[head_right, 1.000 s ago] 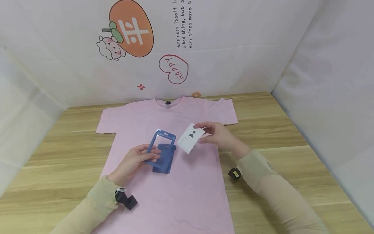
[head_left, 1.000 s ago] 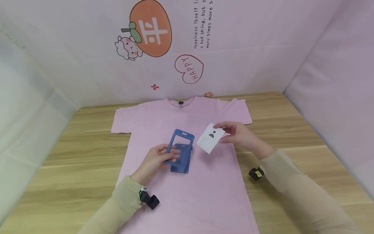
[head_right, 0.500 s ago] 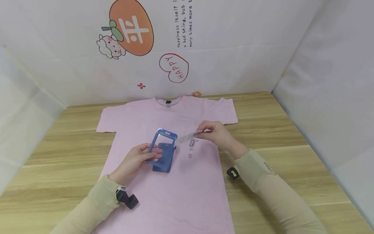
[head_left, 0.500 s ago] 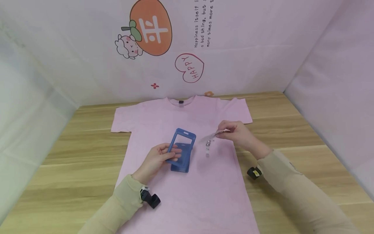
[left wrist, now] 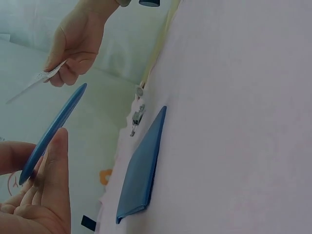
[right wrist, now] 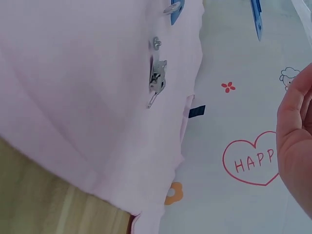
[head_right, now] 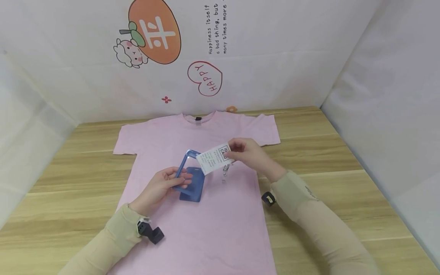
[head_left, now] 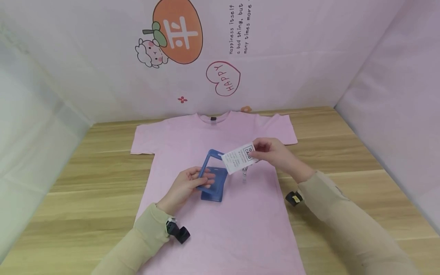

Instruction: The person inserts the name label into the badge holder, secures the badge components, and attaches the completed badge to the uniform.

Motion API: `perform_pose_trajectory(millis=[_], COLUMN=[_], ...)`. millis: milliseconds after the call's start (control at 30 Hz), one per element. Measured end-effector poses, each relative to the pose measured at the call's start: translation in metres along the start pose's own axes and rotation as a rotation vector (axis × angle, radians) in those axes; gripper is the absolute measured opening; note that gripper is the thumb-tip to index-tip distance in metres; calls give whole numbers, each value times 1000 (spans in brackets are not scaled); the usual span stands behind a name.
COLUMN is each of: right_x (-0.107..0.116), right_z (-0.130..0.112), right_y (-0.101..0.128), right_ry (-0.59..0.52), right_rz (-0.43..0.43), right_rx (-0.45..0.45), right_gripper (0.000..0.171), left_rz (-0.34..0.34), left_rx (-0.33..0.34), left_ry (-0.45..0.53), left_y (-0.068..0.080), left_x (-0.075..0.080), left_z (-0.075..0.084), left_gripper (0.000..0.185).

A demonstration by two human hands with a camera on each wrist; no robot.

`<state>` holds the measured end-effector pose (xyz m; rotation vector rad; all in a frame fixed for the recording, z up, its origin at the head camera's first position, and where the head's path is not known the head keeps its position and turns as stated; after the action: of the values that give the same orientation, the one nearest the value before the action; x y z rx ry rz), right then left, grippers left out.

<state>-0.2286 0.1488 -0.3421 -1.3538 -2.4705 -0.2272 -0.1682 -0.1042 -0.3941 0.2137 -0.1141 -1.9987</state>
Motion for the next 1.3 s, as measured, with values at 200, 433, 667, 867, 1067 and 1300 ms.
perform_pose_trajectory(millis=[200, 433, 667, 867, 1067, 1300], right_x=[-5, -7, -6, -9, -16, -24], right_z=[-8, -12, -13, -14, -14, -16], right_y=[-8, -17, -24, -28, -32, -36], right_ry=[85, 137, 160, 185, 206, 232], right_rz=[8, 27, 40, 18, 3, -16], right_rx=[-18, -27, -31, -36, -39, -16], right_gripper=[21, 21, 20, 20, 19, 19], left_rz=[2, 0, -9, -19, -9, 26], left_rx=[-1, -3, -12, -7, 9, 38], left_ry=[8, 9, -2, 26, 27, 13], left_y=[-1, -2, -2, -3, -5, -4], left_x=[-2, -3, -5, -6, -6, -5], left_z=[2, 1, 2, 1, 0, -2], left_gripper=[39, 38, 39, 39, 39, 39])
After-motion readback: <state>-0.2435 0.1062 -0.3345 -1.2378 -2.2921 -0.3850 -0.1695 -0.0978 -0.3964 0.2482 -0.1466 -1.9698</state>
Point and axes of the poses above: each hand's wrist, its own y-axis away from the middle knuckle, its own x-axis out of the back of the hand, z = x × y, the point moved 4 cm from there along -y, towards the middle knuckle, and after that the axes turned 6 degrees about -z, right-handed, at the moved point
